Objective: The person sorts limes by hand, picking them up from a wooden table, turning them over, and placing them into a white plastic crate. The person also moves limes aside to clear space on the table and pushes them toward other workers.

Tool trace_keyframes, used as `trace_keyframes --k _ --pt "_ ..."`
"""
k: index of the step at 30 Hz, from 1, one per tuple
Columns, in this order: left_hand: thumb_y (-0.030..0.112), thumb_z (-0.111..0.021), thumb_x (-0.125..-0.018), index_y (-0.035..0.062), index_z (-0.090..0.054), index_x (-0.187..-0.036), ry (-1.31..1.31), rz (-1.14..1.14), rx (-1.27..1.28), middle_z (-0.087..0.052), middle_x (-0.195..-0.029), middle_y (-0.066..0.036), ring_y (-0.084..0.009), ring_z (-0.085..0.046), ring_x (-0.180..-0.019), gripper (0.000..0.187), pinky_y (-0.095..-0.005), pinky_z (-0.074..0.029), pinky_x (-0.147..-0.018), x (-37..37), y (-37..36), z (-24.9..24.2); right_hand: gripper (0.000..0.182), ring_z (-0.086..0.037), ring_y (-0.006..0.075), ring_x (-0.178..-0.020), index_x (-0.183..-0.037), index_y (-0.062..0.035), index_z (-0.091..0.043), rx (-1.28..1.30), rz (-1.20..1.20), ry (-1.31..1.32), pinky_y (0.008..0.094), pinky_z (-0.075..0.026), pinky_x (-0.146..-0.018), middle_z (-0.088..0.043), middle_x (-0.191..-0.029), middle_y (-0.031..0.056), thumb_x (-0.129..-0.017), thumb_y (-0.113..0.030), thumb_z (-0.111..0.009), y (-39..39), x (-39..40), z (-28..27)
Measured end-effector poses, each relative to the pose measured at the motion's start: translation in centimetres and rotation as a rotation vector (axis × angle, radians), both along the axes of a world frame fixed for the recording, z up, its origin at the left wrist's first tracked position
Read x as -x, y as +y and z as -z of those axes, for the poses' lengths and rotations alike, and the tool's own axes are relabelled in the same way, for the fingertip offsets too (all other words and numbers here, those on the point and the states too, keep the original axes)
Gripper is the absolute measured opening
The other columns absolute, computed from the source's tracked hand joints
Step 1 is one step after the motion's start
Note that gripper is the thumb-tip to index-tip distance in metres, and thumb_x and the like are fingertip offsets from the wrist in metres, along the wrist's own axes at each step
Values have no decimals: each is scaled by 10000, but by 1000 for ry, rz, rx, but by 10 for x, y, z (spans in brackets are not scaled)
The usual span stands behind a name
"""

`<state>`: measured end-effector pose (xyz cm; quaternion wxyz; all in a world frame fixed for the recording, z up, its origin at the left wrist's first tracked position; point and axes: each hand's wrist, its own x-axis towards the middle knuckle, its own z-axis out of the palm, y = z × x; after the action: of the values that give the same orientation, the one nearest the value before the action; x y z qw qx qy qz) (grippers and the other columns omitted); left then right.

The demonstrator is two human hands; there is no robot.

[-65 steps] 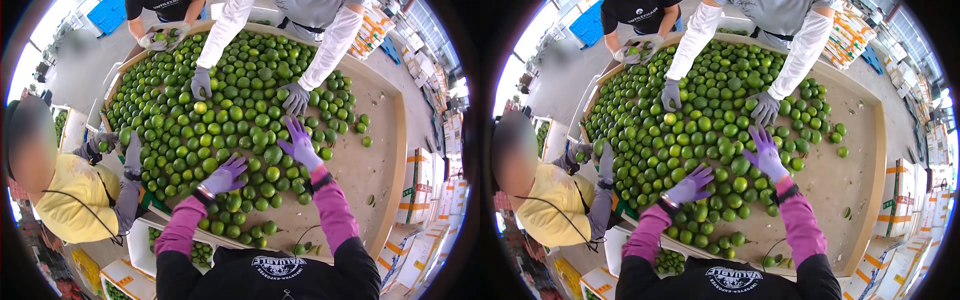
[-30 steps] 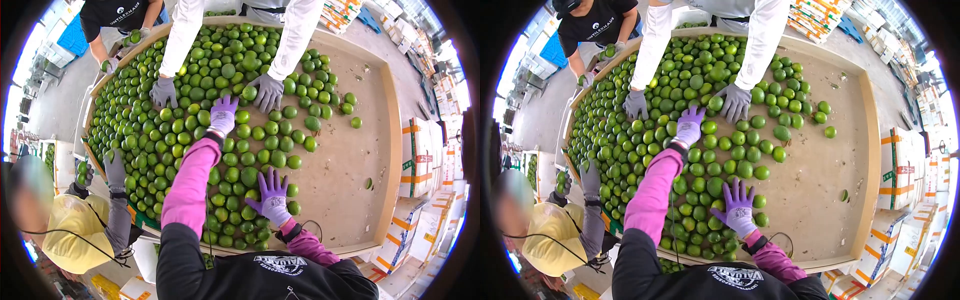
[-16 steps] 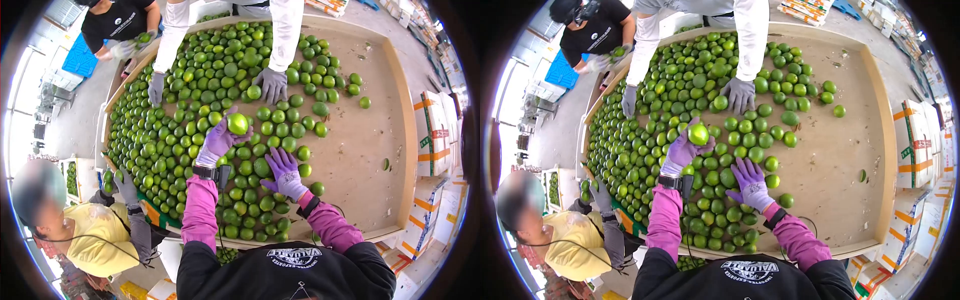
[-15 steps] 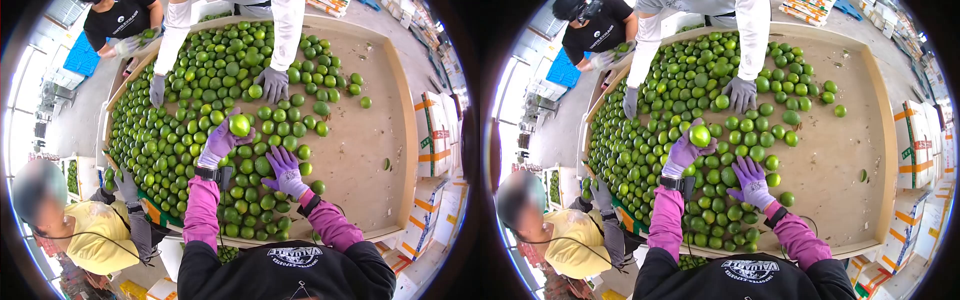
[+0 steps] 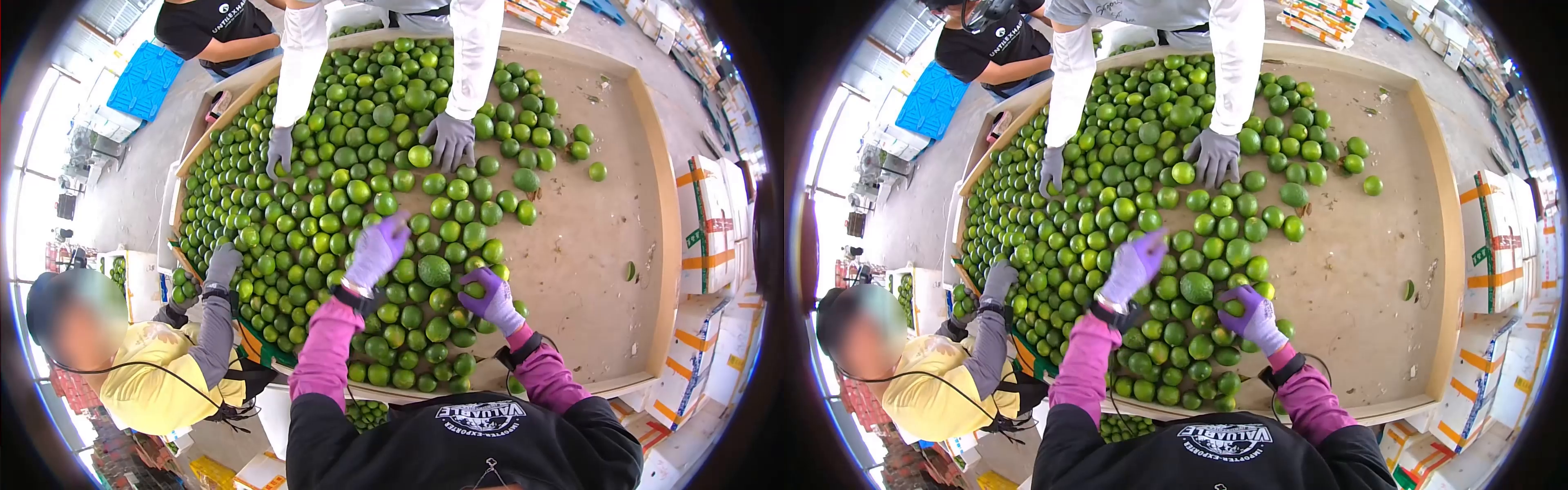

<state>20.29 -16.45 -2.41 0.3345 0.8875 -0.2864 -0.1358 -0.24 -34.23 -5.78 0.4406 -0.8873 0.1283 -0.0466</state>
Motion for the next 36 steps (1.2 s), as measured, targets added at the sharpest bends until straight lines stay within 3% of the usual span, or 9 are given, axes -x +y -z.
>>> trace_keyframes --k 3,8,12,16,26,30,32,34,36 --pt "262 -668 -787 61 -586 -1153 -192 27 -160 -652 -1013 -202 -405 -615 -936 426 -462 -497 -795 -64 1 31 222 -640 335 -791 -902 -127 -658 -388 124 52 410 -517 -729 -640 -800 106 -748 -266 -736 -2 -4 6" --pt "201 -776 -710 40 -497 -1173 173 76 -135 -627 -1060 -222 -375 -624 -954 564 -411 -518 -790 -101 -11 61 248 -649 305 -801 -916 -146 -662 -2 8 30 393 -513 -712 -665 -870 93 -750 -314 -740 4 -17 6" --pt "133 -551 -887 9 -457 -1260 1383 -27 905 -549 -1215 -243 -366 -637 -980 405 -419 -586 -802 -88 10 53 231 -656 292 -808 -918 -159 -663 -122 38 -49 387 -521 -718 -667 -853 90 -756 -311 -727 -4 -15 5" --pt "358 -430 -947 2 -330 -1409 1809 -1 1132 -322 -1373 -398 -426 -634 -969 592 -445 -594 -757 -53 25 30 193 -665 250 -824 -916 -144 -669 -205 -107 52 356 -523 -754 -684 -869 58 -764 -255 -712 -9 -21 -1" --pt "519 -356 -944 -80 -398 -1319 2380 278 1240 -572 -1098 -361 -434 -665 -844 707 -418 -581 -687 3 18 17 139 -605 137 -645 -946 -10 -654 -1360 351 76 251 -511 -656 -639 -708 41 -843 -87 -599 -8 -10 -3" --pt "510 -339 -942 -89 -452 -1256 2265 139 1227 -624 -1037 -299 -375 -673 -742 686 -411 -564 -585 14 18 16 224 -623 123 -848 -1066 -16 -622 -1037 250 -30 254 -511 -788 -648 -934 53 -910 -171 -581 26 -3 -12" --pt "522 -329 -940 -88 -465 -1237 2260 173 1198 -642 -987 -279 -356 -664 -694 692 -399 -544 -544 17 22 27 323 -608 171 -1002 -1149 -68 -587 -673 61 -67 299 -500 -863 -626 -1081 56 -870 -220 -642 29 20 -2" --pt "547 -306 -934 -83 -494 -1200 2197 161 1148 -669 -852 -244 -320 -635 -583 710 -360 -496 -483 22 24 24 383 -585 247 -1052 -1139 -134 -602 180 -304 -211 377 -493 -888 -618 -1111 64 -781 -226 -703 34 40 -16" --pt "602 -297 -923 -62 -507 -1193 2240 189 1154 -663 -861 -229 -314 -635 -601 747 -348 -504 -518 29 27 23 375 -577 275 -1053 -1100 -148 -623 271 -314 -253 405 -487 -883 -617 -1104 65 -746 -236 -712 36 66 -8"
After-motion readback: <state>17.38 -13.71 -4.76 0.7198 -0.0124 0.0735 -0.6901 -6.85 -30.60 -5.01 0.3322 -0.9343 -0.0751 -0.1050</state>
